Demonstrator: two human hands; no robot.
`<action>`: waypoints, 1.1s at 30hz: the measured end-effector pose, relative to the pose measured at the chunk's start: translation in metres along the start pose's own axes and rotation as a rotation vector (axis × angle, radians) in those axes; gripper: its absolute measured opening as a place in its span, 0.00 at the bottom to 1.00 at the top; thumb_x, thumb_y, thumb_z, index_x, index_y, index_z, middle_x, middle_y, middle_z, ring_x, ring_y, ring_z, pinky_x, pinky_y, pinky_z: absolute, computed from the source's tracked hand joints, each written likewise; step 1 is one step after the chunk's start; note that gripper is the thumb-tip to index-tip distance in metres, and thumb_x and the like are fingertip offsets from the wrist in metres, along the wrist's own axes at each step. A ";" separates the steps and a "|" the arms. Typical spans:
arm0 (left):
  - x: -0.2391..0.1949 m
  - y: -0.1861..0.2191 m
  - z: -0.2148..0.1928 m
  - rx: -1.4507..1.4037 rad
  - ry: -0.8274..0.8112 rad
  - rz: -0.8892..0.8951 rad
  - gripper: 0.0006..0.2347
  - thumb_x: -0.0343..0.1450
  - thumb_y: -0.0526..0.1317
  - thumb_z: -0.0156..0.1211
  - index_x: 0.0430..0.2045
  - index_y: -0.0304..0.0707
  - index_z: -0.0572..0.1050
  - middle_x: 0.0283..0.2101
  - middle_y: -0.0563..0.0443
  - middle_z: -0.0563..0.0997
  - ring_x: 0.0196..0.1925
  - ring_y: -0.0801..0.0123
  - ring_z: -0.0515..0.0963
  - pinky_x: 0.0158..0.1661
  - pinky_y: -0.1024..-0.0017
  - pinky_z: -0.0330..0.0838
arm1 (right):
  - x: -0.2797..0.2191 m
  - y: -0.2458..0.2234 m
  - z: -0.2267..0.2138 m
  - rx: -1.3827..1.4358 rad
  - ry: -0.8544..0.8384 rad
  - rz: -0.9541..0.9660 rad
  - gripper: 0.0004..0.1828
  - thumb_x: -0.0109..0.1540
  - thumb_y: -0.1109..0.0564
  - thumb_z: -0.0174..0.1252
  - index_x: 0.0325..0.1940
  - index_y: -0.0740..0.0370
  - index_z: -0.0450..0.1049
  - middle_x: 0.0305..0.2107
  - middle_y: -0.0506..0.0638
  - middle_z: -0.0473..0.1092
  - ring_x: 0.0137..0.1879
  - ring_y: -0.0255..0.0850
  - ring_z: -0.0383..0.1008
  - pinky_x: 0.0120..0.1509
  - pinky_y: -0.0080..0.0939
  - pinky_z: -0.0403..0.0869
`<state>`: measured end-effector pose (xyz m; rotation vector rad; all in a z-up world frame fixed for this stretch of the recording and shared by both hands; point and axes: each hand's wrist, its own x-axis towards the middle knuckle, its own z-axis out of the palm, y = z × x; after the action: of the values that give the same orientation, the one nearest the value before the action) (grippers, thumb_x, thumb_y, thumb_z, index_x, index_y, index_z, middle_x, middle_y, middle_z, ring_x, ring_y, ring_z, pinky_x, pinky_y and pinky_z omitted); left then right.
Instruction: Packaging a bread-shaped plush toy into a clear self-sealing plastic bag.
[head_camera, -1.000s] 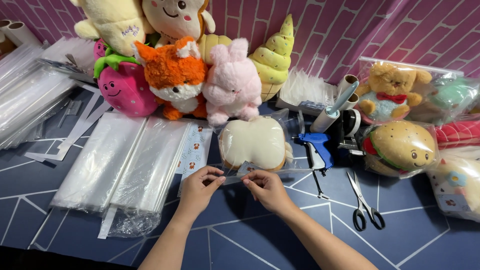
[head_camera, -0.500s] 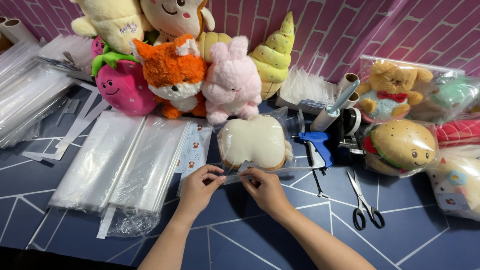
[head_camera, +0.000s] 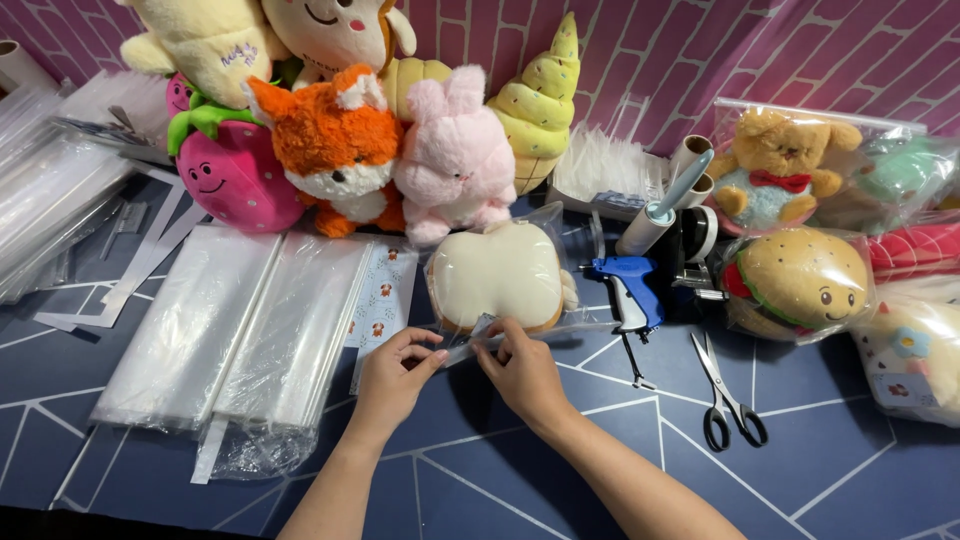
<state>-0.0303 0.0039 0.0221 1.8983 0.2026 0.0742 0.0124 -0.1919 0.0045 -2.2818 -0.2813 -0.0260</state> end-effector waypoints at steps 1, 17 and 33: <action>0.000 0.002 0.000 -0.002 -0.004 -0.009 0.06 0.67 0.40 0.71 0.35 0.47 0.84 0.25 0.54 0.89 0.28 0.72 0.83 0.33 0.75 0.78 | 0.002 0.001 0.000 -0.026 -0.011 0.004 0.09 0.63 0.53 0.64 0.42 0.59 0.74 0.10 0.47 0.67 0.18 0.39 0.69 0.23 0.35 0.66; 0.009 0.012 -0.004 -0.014 -0.032 -0.162 0.07 0.67 0.41 0.71 0.34 0.44 0.82 0.26 0.55 0.89 0.19 0.75 0.71 0.26 0.76 0.65 | 0.021 -0.013 0.001 -0.161 0.041 0.109 0.15 0.61 0.41 0.63 0.31 0.51 0.71 0.12 0.43 0.68 0.21 0.40 0.70 0.27 0.44 0.64; 0.013 -0.013 -0.001 0.037 0.070 0.019 0.06 0.68 0.42 0.71 0.35 0.47 0.82 0.25 0.52 0.88 0.29 0.71 0.84 0.33 0.74 0.79 | 0.013 0.017 -0.016 -0.045 0.103 -0.056 0.13 0.67 0.49 0.60 0.35 0.60 0.78 0.12 0.53 0.73 0.20 0.45 0.76 0.24 0.36 0.71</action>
<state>-0.0191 0.0109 0.0095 1.9367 0.2351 0.1505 0.0303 -0.2121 0.0038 -2.3081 -0.2938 -0.1796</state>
